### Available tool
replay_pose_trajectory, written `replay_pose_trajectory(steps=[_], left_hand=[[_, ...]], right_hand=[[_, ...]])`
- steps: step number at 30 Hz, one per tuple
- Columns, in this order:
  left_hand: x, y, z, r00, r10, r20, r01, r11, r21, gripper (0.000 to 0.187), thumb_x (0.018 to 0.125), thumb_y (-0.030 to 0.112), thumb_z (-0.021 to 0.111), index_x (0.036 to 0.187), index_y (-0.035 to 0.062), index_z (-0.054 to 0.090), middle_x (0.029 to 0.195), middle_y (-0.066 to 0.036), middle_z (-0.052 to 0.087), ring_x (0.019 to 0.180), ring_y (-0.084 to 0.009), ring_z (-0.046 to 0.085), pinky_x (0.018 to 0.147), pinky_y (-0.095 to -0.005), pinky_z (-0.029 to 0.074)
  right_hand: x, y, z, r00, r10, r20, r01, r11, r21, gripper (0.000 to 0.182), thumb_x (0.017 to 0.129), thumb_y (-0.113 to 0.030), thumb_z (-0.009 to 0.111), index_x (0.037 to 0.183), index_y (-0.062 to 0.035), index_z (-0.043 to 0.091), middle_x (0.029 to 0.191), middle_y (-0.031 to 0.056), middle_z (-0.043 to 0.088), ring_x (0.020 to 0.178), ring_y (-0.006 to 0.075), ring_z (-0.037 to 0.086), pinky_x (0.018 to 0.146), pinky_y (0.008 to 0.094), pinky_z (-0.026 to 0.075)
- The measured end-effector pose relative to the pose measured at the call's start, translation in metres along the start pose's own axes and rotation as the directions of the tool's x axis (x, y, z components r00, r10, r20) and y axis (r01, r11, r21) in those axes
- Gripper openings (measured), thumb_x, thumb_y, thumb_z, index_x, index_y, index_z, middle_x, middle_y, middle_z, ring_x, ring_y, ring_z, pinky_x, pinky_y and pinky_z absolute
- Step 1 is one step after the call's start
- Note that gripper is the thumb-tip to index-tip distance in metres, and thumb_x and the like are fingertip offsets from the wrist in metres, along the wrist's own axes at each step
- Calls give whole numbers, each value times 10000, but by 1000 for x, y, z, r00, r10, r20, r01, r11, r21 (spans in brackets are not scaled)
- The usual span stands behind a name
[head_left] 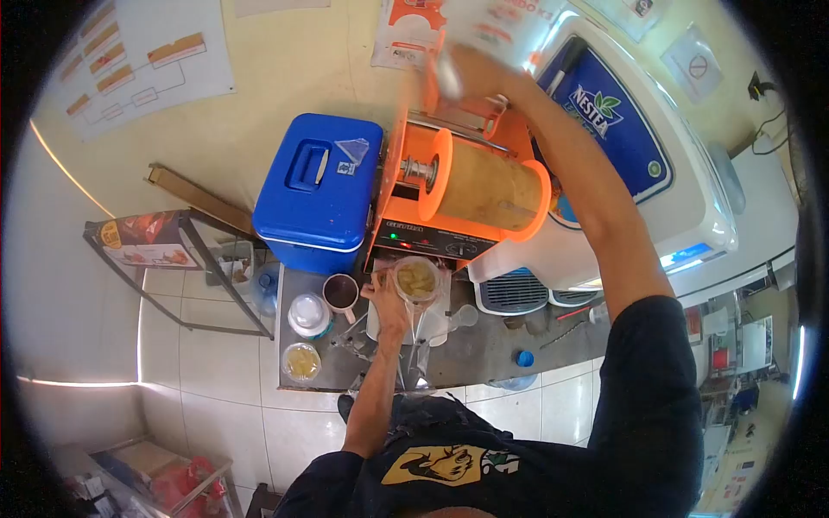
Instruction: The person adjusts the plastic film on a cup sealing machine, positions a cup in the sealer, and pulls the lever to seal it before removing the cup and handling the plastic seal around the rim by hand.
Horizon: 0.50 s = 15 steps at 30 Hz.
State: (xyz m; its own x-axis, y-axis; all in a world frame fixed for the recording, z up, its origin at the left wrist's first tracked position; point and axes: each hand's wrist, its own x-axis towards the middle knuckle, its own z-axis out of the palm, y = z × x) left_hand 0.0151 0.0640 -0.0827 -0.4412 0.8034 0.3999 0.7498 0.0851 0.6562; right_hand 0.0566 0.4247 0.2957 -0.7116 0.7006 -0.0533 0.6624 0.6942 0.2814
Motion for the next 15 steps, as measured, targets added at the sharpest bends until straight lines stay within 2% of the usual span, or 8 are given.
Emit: replay_pose_trajectory(steps=[1,4,6,7,11,15], left_hand=[[3,1,0,999,13,-33,-13,1000,9,944,409,459,900,1203,80,561,1185,-110,562,1140,-292,407,921,-475,255],[3,3,-7,997,-61,52,63,997,-37,938,416,464,888,1198,66,558,1182,-115,559,1143,-304,402,918,-479,256],[5,7,-15,998,19,57,-18,1000,-12,943,405,451,891,1196,61,557,1169,-125,557,1143,-306,402,922,-480,255],[9,11,-23,997,46,59,-46,999,-3,945,402,447,892,1195,59,557,1165,-129,556,1143,-307,402,923,-480,255],[9,22,-38,992,-75,99,90,983,-158,984,379,432,899,1219,60,545,1155,-142,546,1139,-313,402,928,-480,257],[4,17,-30,991,-111,70,124,967,-221,975,382,390,907,1233,88,539,1179,-148,519,1146,-330,380,953,-477,255]], right_hand=[[2,6,2,999,-6,-43,8,1000,26,1127,576,-667,822,1302,98,422,1291,293,504,1205,436,526,1015,498,448],[0,14,13,988,-12,-154,29,994,110,1092,603,-671,797,1276,107,432,1253,289,517,1175,445,535,997,497,455],[-5,11,15,982,-8,-187,35,990,138,1080,612,-672,789,1268,111,435,1241,288,521,1165,448,539,991,497,457],[-10,9,11,973,-69,-219,84,994,62,1045,631,-668,780,1253,102,445,1231,289,523,1151,443,546,979,493,463],[-24,10,11,937,-192,-290,166,980,-113,911,700,-651,744,1221,54,495,1233,291,516,1127,428,561,955,474,477],[-59,-8,-17,946,-184,-268,182,983,-35,832,716,-625,743,1201,17,531,1226,259,545,1124,399,571,942,472,481]])
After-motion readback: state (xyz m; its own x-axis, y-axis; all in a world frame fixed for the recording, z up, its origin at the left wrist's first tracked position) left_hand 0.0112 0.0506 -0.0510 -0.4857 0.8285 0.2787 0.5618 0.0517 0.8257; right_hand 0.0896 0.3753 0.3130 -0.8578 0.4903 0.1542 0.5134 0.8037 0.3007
